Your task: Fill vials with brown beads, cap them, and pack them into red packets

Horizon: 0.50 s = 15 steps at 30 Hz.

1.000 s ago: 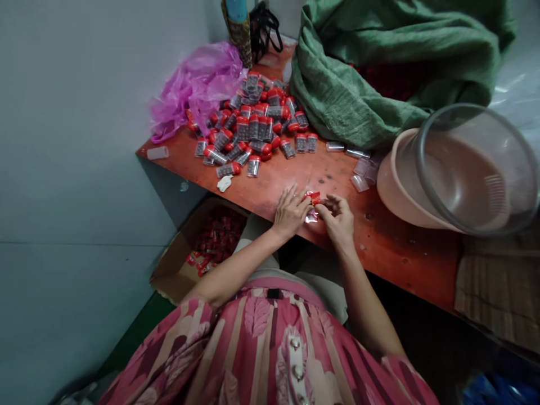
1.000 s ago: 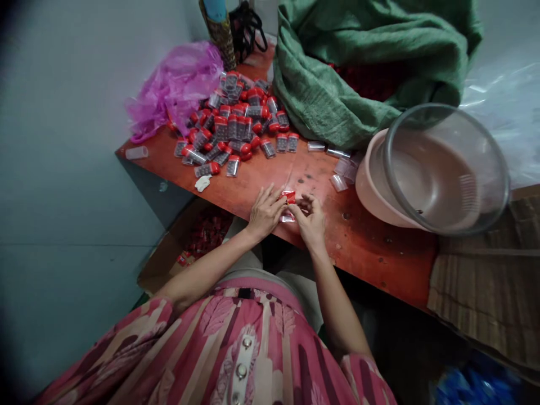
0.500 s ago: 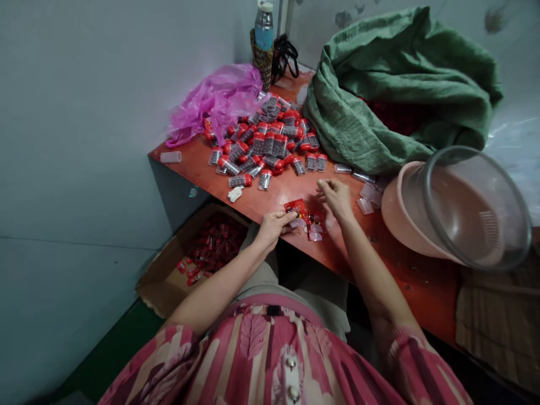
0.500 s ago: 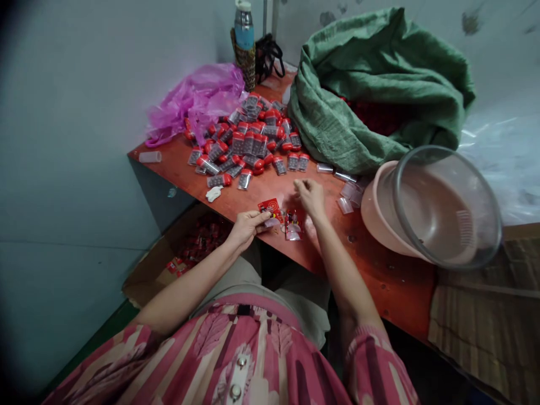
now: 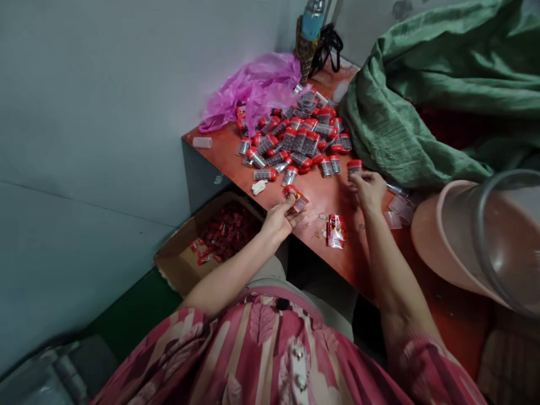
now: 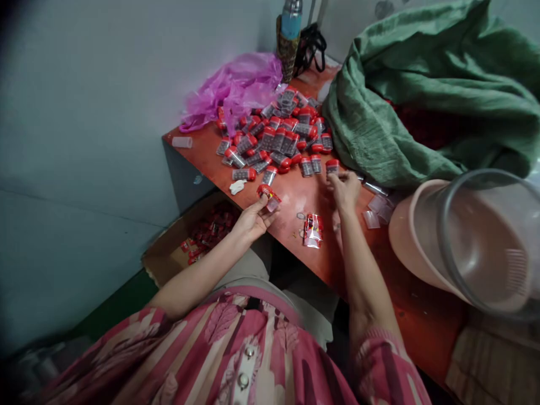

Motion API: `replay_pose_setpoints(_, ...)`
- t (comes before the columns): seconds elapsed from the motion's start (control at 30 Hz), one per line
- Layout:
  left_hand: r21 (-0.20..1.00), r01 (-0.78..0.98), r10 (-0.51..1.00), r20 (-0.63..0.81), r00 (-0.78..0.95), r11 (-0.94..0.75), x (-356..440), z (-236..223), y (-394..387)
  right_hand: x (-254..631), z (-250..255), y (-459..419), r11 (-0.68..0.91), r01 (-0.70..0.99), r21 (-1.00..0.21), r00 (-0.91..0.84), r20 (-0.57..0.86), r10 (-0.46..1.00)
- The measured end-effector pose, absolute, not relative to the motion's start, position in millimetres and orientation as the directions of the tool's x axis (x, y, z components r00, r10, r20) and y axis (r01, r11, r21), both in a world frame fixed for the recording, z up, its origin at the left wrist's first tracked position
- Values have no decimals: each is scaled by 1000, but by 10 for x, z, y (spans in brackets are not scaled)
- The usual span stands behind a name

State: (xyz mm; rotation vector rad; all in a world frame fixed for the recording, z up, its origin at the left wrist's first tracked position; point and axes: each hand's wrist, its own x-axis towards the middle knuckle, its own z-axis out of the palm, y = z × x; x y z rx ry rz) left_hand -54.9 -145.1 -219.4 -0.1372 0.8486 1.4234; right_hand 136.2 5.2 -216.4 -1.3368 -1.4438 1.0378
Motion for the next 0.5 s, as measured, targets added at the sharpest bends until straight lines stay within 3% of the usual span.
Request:
replay_pose_setpoints(0.07, 357, -917, 792, -606, -80, 181, -537, -2185, -1428, 1353, -2122, -384, 57, 235, -970, 32, 66, 997)
replay_pose_setpoints(0.27, 313, -933, 802, -596, -47, 177, -396, -2161, -1401, 1097, -2045, -1599, -65, 97, -993, -30, -68, 997)
replay_pose_setpoints(0.5, 432, -886, 890, -453, -51, 170, -173, -2101, -1525, 1052, -2126, -1788, -20, 149, -989, 42, -14, 999)
